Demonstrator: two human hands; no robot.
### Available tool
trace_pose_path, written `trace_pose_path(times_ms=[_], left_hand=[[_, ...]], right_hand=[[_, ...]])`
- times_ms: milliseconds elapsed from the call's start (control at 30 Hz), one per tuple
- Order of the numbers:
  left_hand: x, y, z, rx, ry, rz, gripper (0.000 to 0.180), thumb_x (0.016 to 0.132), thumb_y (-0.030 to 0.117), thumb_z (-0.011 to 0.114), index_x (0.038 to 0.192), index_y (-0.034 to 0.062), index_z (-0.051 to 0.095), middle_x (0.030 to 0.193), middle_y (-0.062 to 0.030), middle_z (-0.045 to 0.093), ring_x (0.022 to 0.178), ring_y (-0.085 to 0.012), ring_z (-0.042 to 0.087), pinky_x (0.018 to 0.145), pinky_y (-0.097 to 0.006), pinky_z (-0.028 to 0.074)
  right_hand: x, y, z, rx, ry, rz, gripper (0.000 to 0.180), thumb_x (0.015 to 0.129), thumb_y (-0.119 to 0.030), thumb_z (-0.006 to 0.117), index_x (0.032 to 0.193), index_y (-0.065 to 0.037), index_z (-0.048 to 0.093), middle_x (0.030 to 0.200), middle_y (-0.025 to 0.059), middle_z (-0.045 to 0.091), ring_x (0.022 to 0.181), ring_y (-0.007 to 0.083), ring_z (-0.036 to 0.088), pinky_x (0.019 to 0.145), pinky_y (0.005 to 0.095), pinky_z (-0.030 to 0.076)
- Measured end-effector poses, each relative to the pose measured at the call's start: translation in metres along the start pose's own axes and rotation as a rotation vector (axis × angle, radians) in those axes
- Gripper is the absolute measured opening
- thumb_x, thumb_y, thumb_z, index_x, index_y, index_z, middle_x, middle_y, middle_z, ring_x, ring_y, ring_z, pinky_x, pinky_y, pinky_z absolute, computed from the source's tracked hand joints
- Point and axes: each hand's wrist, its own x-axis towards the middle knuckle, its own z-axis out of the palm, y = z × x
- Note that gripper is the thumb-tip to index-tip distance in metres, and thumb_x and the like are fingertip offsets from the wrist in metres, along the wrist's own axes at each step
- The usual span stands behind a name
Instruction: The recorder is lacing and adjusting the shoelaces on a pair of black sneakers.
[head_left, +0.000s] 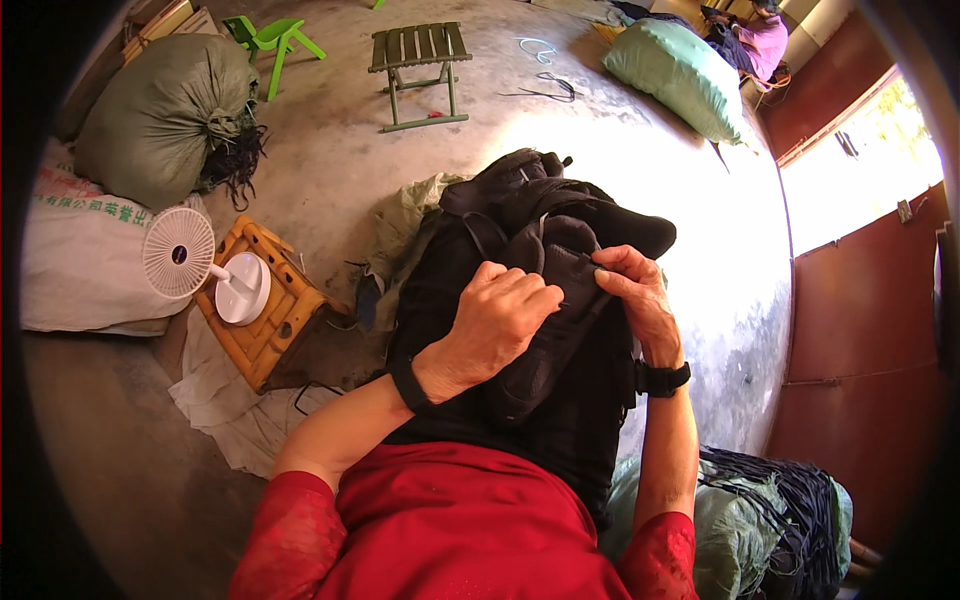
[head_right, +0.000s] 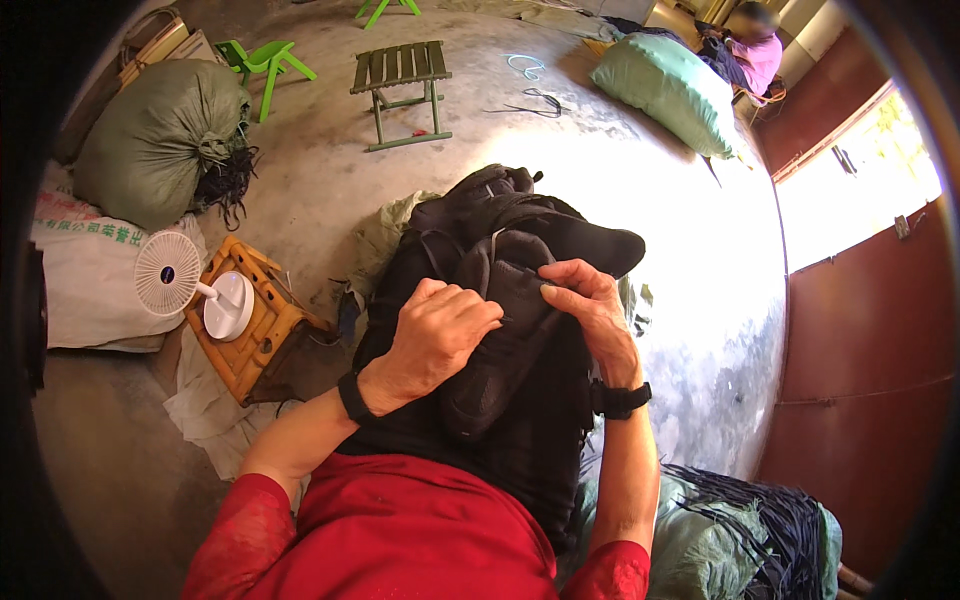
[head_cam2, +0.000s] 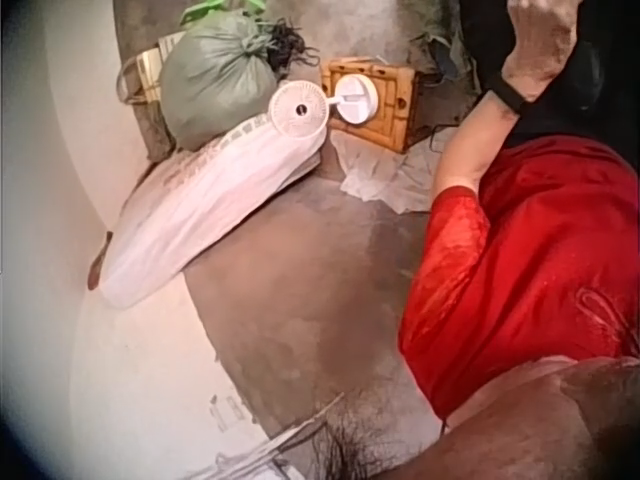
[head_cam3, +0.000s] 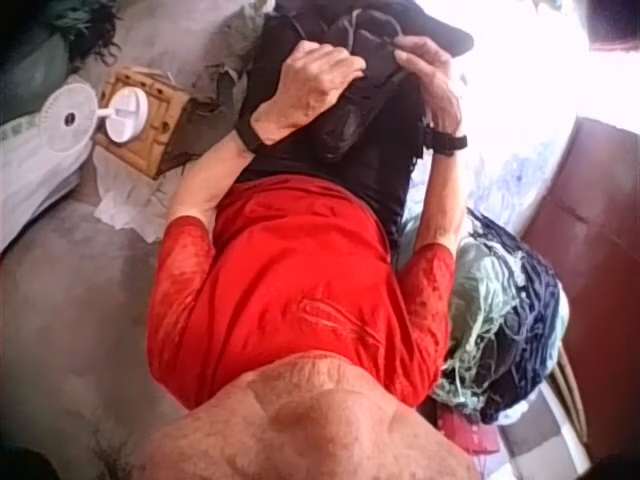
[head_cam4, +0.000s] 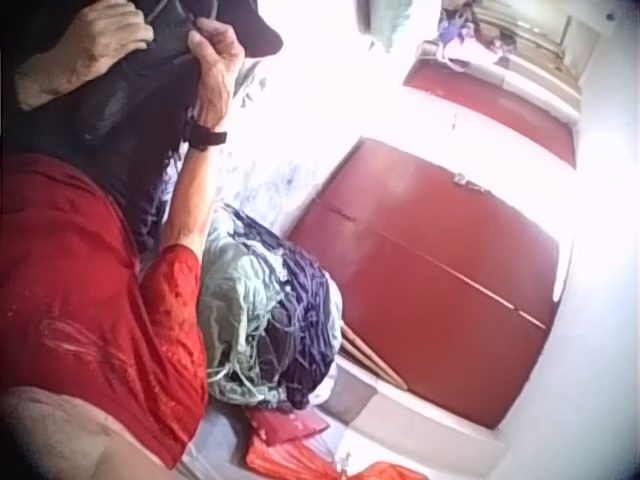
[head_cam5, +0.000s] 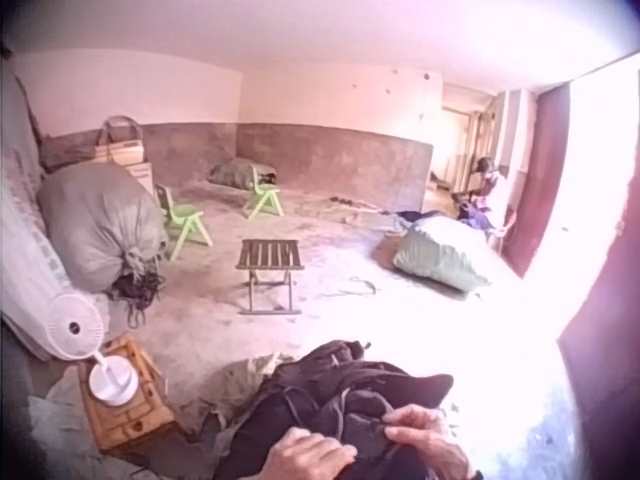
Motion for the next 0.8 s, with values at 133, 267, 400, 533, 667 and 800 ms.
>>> trace_pose_path(times_ms=[133, 267, 400, 533, 667, 800], left_hand=[[0.001, -0.003, 0.005, 0.346, -0.110, 0.041, 0.009, 0.081, 0.014, 0.067, 0.077, 0.0125, 0.058, 0.072, 0.0010, 0.047, 0.070, -0.0161, 0.051, 0.070, -0.034, 0.036], [0.001, 0.001, -0.004, 0.424, -0.179, 0.029, 0.011, 0.080, 0.013, 0.067, 0.075, 0.0124, 0.056, 0.074, 0.0001, 0.047, 0.072, -0.0168, 0.051, 0.071, -0.035, 0.035], [0.006, 0.004, 0.002, 0.511, -0.249, 0.156, 0.013, 0.080, 0.012, 0.067, 0.076, 0.0121, 0.055, 0.078, -0.0025, 0.046, 0.076, -0.0175, 0.051, 0.073, -0.035, 0.035], [0.007, -0.005, 0.010, 0.088, -0.243, 0.089, 0.011, 0.078, 0.007, 0.065, 0.079, 0.0100, 0.055, 0.082, -0.0047, 0.047, 0.080, -0.0214, 0.051, 0.075, -0.037, 0.036], [-0.004, -0.002, 0.004, 0.108, -0.262, 0.049, 0.015, 0.079, 0.000, 0.064, 0.092, 0.0073, 0.060, 0.087, -0.0048, 0.052, 0.084, -0.0227, 0.053, 0.079, -0.038, 0.038], [-0.009, 0.008, 0.022, 0.082, -0.088, -0.097, 0.033, 0.079, -0.003, 0.062, 0.109, 0.0067, 0.055, 0.085, -0.0038, 0.057, 0.081, -0.0227, 0.056, 0.077, -0.037, 0.042]], right_hand=[[-0.001, -0.001, 0.001, 0.013, -0.004, 0.004, 0.021, 0.086, -0.005, 0.069, 0.106, -0.001, 0.068, 0.093, 0.0016, 0.070, 0.086, 0.0068, 0.062, 0.081, 0.0225, 0.048], [-0.005, -0.008, 0.002, -0.021, -0.004, 0.017, 0.021, 0.086, -0.006, 0.069, 0.106, -0.001, 0.068, 0.093, 0.0014, 0.070, 0.086, 0.0066, 0.062, 0.081, 0.0224, 0.048], [-0.006, -0.005, 0.003, -0.063, 0.015, 0.025, 0.021, 0.086, -0.005, 0.069, 0.107, -0.001, 0.068, 0.092, 0.0010, 0.069, 0.086, 0.0065, 0.061, 0.081, 0.0225, 0.048], [-0.004, -0.006, 0.004, -0.049, 0.006, 0.016, 0.020, 0.086, -0.005, 0.068, 0.106, -0.001, 0.069, 0.093, 0.0004, 0.069, 0.086, 0.0062, 0.060, 0.081, 0.0230, 0.048], [-0.006, -0.002, 0.005, -0.029, 0.015, -0.009, 0.020, 0.087, -0.005, 0.068, 0.106, -0.001, 0.069, 0.093, 0.0000, 0.069, 0.086, 0.0061, 0.060, 0.081, 0.0234, 0.048], [-0.005, -0.002, 0.006, -0.021, 0.016, -0.005, 0.020, 0.087, -0.006, 0.067, 0.106, -0.001, 0.069, 0.093, 0.0000, 0.069, 0.087, 0.0061, 0.060, 0.082, 0.0237, 0.048]])
